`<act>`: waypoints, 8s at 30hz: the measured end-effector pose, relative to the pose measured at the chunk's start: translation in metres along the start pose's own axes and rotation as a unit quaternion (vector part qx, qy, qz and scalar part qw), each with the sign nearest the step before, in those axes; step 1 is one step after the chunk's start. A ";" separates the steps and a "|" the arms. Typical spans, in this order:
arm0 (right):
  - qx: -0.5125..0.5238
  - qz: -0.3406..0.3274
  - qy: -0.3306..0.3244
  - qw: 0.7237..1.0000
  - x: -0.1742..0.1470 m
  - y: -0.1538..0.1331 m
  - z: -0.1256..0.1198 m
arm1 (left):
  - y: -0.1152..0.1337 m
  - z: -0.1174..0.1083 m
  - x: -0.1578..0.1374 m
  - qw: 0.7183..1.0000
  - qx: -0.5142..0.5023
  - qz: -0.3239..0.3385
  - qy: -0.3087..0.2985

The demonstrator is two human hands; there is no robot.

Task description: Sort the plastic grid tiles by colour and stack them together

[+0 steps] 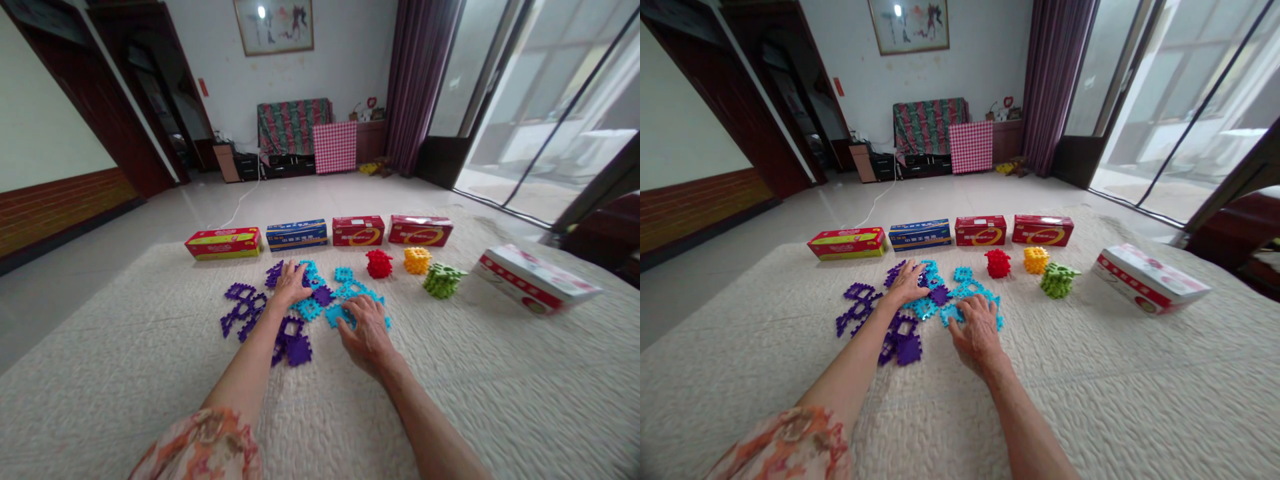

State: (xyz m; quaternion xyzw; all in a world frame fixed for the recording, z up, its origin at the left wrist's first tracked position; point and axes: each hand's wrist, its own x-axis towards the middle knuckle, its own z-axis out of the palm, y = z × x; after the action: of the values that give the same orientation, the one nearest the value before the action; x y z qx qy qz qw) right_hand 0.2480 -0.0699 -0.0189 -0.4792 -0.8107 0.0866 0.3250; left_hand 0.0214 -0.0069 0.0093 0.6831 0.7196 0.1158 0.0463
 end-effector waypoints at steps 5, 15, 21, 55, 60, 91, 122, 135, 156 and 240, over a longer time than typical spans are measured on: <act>0.002 0.002 -0.001 1.000 0.001 0.000 0.000 | -0.009 0.000 0.014 0.997 -0.004 0.054 -0.058; -0.007 0.000 0.000 1.000 0.002 -0.001 0.000 | -0.031 -0.002 -0.011 0.997 -0.025 0.040 0.061; -0.019 -0.003 0.000 1.000 0.001 -0.002 0.000 | -0.056 -0.018 -0.032 0.995 0.000 -0.061 0.081; -0.052 -0.105 -0.113 0.987 0.065 -0.066 0.020 | -0.044 -0.039 0.014 0.982 -0.124 -0.057 0.132; -0.040 -0.111 -0.108 0.987 0.071 -0.052 0.022 | -0.026 -0.032 0.016 0.986 -0.116 -0.016 0.116; -0.179 0.133 -0.127 0.966 0.126 0.034 0.029 | 0.024 0.030 0.013 0.991 -0.038 0.127 0.003; -0.082 -0.122 -0.245 0.958 0.180 0.013 0.076 | -0.005 0.007 0.018 0.996 0.002 0.088 -0.003; -0.029 -0.123 -0.270 0.955 0.179 0.015 0.066 | -0.003 0.006 0.016 0.996 0.035 0.085 -0.020; 0.045 -0.103 -0.144 0.983 0.162 0.038 0.040 | 0.003 0.004 0.016 0.998 0.024 0.058 -0.001; -0.063 -0.156 -0.234 0.957 0.171 -0.003 0.072 | -0.004 0.026 0.006 0.989 -0.056 -0.076 0.114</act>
State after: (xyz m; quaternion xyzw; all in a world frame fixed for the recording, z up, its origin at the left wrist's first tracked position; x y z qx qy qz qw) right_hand 0.1457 0.0831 0.0025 -0.3321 -0.9328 0.0935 0.1045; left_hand 0.0230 0.0018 -0.0160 0.6047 0.7626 0.2293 0.0104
